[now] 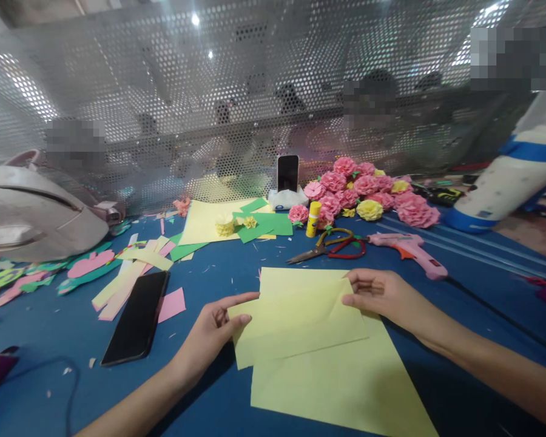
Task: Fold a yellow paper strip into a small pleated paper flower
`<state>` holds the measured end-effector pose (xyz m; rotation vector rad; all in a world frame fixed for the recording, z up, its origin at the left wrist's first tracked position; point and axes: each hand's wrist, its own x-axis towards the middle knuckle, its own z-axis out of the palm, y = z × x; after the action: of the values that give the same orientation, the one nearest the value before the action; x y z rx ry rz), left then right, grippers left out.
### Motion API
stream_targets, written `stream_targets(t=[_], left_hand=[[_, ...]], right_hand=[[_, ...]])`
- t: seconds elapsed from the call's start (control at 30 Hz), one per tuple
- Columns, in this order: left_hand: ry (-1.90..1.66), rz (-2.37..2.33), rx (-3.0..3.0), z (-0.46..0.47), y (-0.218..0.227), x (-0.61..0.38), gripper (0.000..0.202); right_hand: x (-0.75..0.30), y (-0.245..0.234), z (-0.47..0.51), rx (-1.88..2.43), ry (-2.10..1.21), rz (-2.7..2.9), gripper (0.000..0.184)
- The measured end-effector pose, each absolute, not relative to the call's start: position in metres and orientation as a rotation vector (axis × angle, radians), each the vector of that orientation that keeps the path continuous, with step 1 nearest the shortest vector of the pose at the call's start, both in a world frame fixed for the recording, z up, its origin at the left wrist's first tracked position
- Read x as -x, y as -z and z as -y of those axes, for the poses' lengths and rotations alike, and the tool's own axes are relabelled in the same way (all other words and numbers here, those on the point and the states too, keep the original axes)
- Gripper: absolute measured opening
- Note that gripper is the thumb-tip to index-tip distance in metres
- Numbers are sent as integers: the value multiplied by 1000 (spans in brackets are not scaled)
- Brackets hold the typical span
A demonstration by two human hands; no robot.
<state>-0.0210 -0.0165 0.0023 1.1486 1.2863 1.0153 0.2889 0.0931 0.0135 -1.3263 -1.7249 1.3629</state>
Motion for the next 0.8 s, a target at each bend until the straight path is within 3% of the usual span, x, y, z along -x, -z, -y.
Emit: stream_targets(t=[0.27,0.43,0.63,0.8], left_hand=[[-1030,-1169,-983,14,2,21,52],[-1025,-1130,-986,14,4,20,47],[-1014,-1150,-994,11,1,16,50],[-990,-1149,-1023,12,-4,7,52]], right_hand=[[-288,-15,-94,1328,-1322,1812,40],[-287,-23,-95,1339,-1132,2088,42],[-272,-45,-92,1168,-564,2509,23],[-246,-54,-87,959,-465,2673,13]])
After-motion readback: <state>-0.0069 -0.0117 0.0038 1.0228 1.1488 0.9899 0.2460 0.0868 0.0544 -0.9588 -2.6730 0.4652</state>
